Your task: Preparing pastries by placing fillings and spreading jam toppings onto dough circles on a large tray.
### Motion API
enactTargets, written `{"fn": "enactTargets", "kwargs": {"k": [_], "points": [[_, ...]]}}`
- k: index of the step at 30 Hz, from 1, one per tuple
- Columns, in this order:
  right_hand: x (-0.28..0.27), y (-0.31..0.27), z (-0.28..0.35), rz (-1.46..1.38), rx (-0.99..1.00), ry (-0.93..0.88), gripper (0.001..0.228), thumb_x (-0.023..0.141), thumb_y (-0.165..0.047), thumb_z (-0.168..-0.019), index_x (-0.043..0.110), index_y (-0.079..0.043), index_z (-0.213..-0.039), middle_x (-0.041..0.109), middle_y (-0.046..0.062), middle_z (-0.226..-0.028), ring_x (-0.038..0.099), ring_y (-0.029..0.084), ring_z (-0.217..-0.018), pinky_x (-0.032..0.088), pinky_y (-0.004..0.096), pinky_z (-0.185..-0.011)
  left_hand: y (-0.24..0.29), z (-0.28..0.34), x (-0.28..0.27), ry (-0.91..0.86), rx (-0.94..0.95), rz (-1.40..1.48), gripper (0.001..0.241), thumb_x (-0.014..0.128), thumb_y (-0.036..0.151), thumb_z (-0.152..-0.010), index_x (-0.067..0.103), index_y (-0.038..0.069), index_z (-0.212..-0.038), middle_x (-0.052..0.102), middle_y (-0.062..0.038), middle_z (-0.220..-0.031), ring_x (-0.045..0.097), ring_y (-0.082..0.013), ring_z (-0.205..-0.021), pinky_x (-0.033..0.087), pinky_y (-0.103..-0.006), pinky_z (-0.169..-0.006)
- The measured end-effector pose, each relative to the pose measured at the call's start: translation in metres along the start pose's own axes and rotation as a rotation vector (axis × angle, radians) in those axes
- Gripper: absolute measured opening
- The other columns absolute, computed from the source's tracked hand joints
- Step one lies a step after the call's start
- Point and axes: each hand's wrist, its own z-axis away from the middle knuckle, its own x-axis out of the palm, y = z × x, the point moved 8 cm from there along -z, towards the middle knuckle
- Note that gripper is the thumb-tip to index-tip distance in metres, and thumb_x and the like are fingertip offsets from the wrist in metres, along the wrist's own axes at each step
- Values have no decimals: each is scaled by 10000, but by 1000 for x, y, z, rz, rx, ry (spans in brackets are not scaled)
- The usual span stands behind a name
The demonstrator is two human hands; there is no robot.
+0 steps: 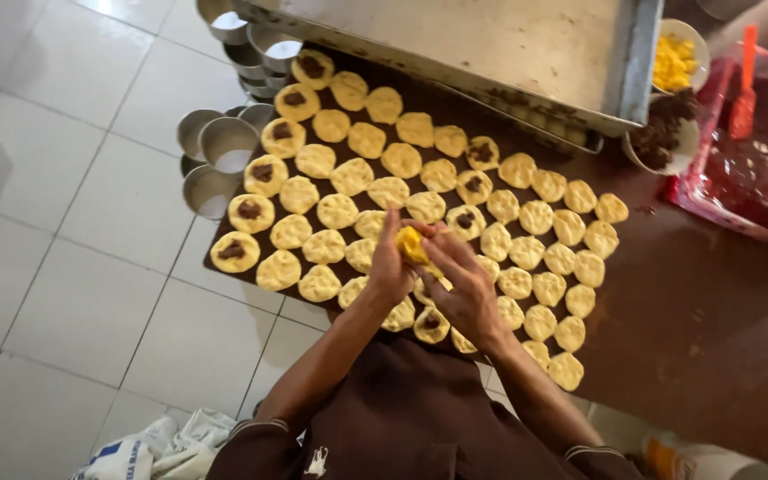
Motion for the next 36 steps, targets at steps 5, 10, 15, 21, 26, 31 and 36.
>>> {"fn": "enactTargets", "kwargs": {"k": [5, 10, 15, 21, 26, 31, 36], "points": [[7, 35, 10, -47, 314, -95, 462, 849, -90, -800, 718, -23, -1238, 739, 158, -1110, 736, 240, -745, 609, 331, -650, 13, 14, 25, -133, 73, 222, 609, 338, 528, -1110, 646, 3, -1123, 690, -224, -1222, 650, -311, -1209, 484, -442, -1113], [18, 66, 18, -136, 280, -109, 410, 838, -122, -851, 729, -60, -1241, 742, 131, -1123, 759, 192, -846, 656, 295, -693, 9, 14, 8, -135, 41, 18, 610, 296, 473, -1108, 541, -5, -1396, 610, -198, -1416, 610, -269, -1322, 429, -438, -1198], [6, 51, -1, -151, 229, -168, 415, 808, -129, -877, 720, -46, -1273, 741, 140, -1127, 748, 213, -910, 659, 301, -742, 20, 22, 7, -225, -65, -195, 520, 381, 390, -1104, 518, 24, -1447, 651, -147, -1317, 672, -254, -1141, 560, -444, -1005], [17, 63, 5, -201, 254, -216, 298, 767, -147, -932, 739, -55, -1214, 749, 151, -1169, 770, 217, -926, 671, 300, -752, 15, 21, -5, -130, -80, -338, 441, 662, 207, -1013, 583, 36, -1412, 685, -80, -1178, 698, -173, -1036, 615, -347, -936], [34, 91, 19, -175, 290, -223, 179, 756, -156, -971, 785, -100, -1139, 785, 114, -1109, 792, 198, -887, 645, 294, -732, 13, 21, -12, -143, -63, -331, 349, 732, 142, -970, 643, 8, -1280, 690, -92, -1137, 718, -183, -1017, 620, -366, -976], [25, 58, 0, -173, 196, -288, 347, 774, -152, -914, 718, -125, -1256, 693, 133, -1231, 745, 212, -970, 631, 290, -752, 22, 18, -22, -118, -42, -293, 294, 747, 121, -967, 669, -6, -1219, 700, -104, -1139, 725, -197, -1020, 625, -372, -966], [37, 46, -12, -112, 199, -299, 501, 825, -172, -855, 691, -119, -1335, 665, 133, -1239, 713, 226, -970, 643, 296, -724, 26, 16, -36, -4, -30, -127, 323, 735, 124, -938, 689, 36, -1245, 710, -101, -1158, 724, -194, -1040, 619, -347, -938]]}}
